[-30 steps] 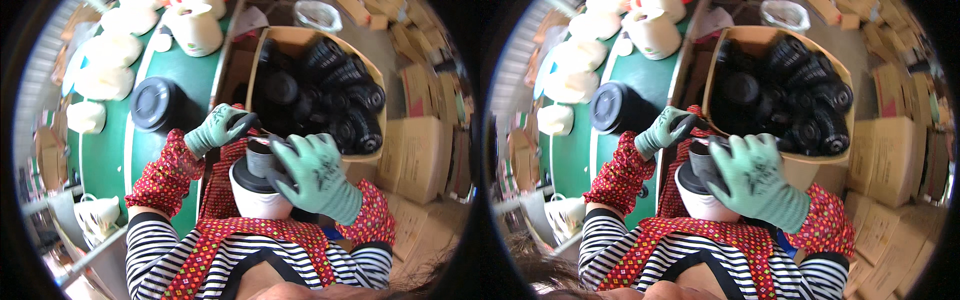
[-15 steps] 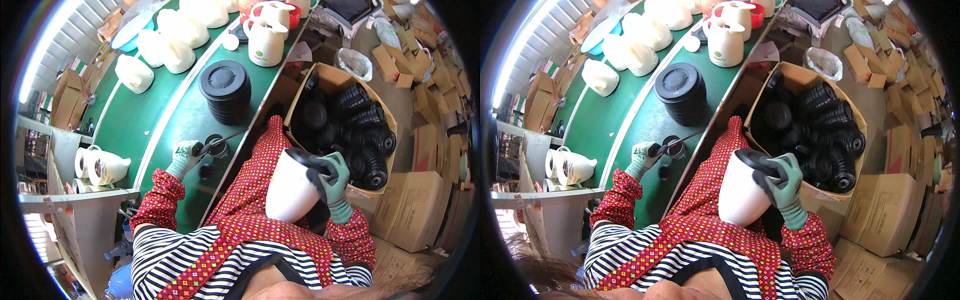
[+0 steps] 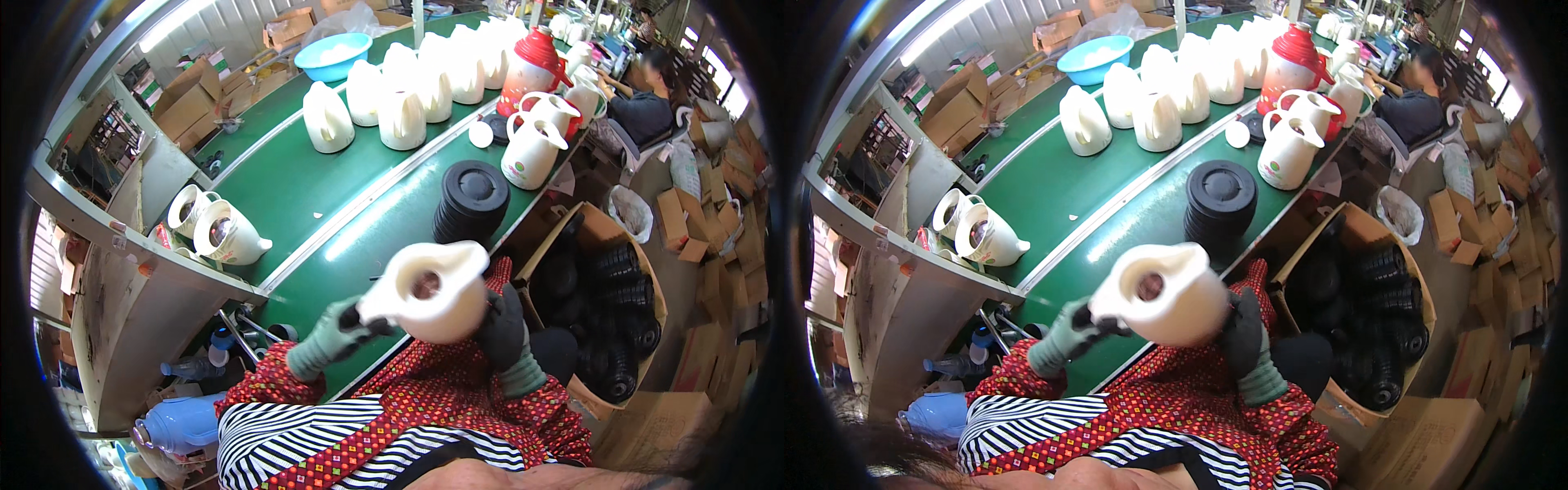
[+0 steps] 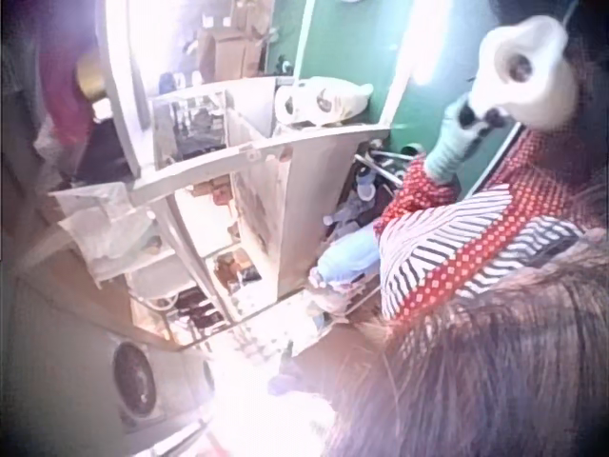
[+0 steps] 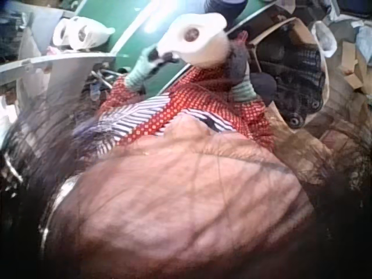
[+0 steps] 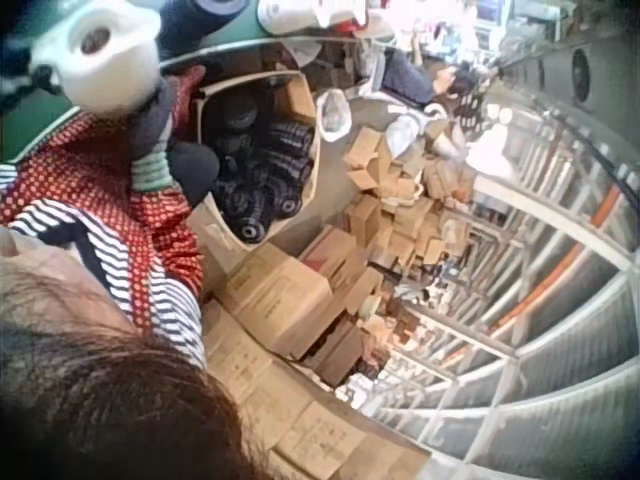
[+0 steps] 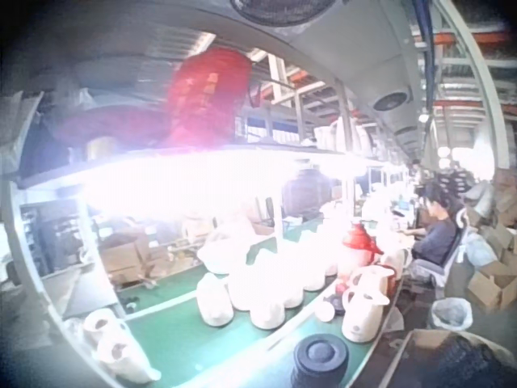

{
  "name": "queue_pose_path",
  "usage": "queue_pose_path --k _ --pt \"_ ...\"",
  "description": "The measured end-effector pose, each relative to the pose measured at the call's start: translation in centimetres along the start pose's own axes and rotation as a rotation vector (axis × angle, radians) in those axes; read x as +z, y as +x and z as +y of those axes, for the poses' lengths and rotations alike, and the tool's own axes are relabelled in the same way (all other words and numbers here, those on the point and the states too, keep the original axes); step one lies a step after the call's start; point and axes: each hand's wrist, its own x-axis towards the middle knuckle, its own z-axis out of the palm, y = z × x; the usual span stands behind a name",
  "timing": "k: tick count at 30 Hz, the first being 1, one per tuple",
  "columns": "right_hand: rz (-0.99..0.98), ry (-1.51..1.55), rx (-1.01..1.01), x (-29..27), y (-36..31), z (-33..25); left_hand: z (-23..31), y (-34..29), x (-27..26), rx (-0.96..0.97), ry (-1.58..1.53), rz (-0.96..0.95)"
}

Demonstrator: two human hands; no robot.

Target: The person repeatedly picks up white plastic pitchers from a green conveyor belt, inserts a black internal component into the opening, and secures a black lid on top. The completed pitchers are placed back on the belt. The process is repeated for multiple units in a continuous assembly line.

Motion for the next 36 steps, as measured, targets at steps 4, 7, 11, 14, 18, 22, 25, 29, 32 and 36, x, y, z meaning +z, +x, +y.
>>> queue_pose_path --k 4,7,11,14,18,22,25,29,32,36 --pt "0.198 -0.38 -0.195 1.2 1.4 1.6 0.9 5.0 -7.0 0.107 0.018 0.367" --pt "0.183 -0.251 0.028 -0.1 1.4 1.9 2.3 13.9 -11.6 0.146 0.05 0.511" --pt "0.168 -0.476 0.004 -1.5 0.8 2.4 0.3 26.1 -18.9 0.199 0.076 0.725" --pt "0.277 -0.387 0.061 -1.8 0.4 1.8 -1.9 32.0 -22.1 0.212 0.047 0.817" --pt "0.267 -0.376 0.066 -2.2 -0.1 1.7 -2.7 32.6 -23.8 0.125 0.228 0.94" --pt "0.196 -0.413 -0.006 -2.7 -0.7 1.8 -1.9 26.7 -21.2 0.168 0.92 0.994" --pt "0.195 -0.384 -0.002 -2.9 -0.9 2.1 1.9 16.8 -20.1 0.05 1.086 1.172" --pt "0.099 -0.429 0.021 -2.1 -0.7 2.4 0.4 5.7 -27.3 -0.006 1.311 1.551" --pt "-0.014 -0.546 0.0 -1.7 -0.8 2.8 0.8 2.6 -29.5 -0.405 1.251 1.516" --pt "-0.043 -0.612 0.005 0.2 -1.0 2.6 0.7 3.7 -29.0 -0.192 1.288 1.494"
